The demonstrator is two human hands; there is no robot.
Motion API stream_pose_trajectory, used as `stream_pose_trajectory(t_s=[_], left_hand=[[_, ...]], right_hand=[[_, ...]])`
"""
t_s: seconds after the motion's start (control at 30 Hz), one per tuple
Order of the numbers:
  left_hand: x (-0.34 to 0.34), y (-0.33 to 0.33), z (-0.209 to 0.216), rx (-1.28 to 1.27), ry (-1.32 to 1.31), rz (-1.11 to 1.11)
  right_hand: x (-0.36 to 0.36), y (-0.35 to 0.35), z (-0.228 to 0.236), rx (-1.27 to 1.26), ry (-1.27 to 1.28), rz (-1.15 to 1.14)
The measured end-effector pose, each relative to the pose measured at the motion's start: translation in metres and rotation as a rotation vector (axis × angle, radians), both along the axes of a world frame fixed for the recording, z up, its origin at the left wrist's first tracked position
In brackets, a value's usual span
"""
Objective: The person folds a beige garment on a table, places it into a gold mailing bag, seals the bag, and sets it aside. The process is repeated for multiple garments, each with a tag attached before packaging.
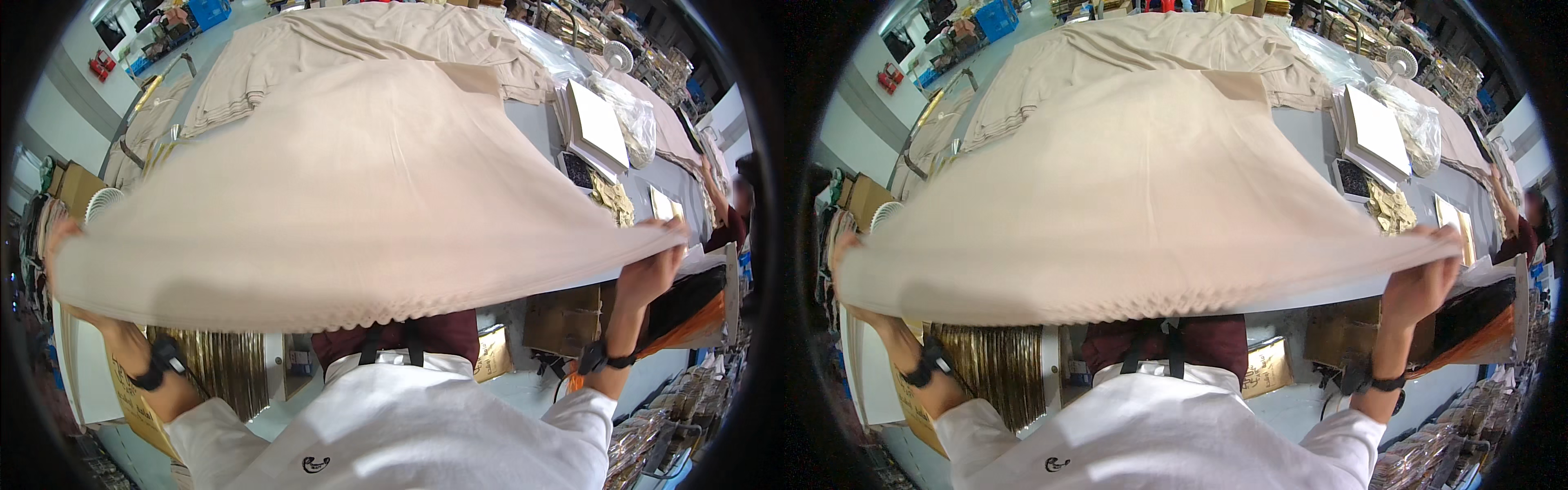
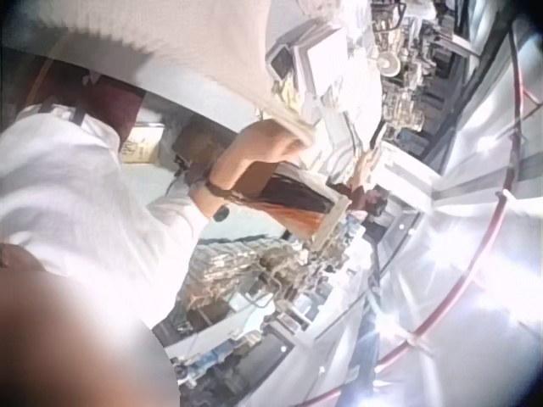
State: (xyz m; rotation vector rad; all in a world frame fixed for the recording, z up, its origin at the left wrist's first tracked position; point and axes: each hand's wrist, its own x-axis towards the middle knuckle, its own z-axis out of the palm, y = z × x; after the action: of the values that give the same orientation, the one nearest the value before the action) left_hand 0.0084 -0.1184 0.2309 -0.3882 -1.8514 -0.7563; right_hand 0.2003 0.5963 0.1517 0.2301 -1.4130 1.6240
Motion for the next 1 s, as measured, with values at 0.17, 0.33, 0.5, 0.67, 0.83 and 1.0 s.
stream_pose_trajectory(t_s=[0.17,0.33,0.5,0.67,0.83,1.0], left_hand=[[0.047,0.017,-0.111,0.125,-0.735,-0.206],[0.046,0.013,-0.156,-0.026,-1.531,-0.505],[-0.067,0.026,-0.207,0.108,-1.429,-0.286],[-0.223,0.076,-0.247,0.565,-1.412,-0.266],[-0.318,0.127,-0.270,0.690,-1.422,-0.188],[-0.324,0.139,-0.257,0.633,-1.248,-0.317]], right_hand=[[0.041,-0.033,-0.079,0.285,-0.536,-0.064],[0.038,-0.034,-0.097,0.966,-1.270,0.293],[-0.069,-0.002,-0.129,0.896,-1.229,-0.007],[-0.253,0.042,-0.174,0.656,-1.076,-0.417],[-0.364,0.046,-0.193,0.488,-1.354,-0.501],[-0.384,0.031,-0.175,0.177,-1.096,-0.206]])
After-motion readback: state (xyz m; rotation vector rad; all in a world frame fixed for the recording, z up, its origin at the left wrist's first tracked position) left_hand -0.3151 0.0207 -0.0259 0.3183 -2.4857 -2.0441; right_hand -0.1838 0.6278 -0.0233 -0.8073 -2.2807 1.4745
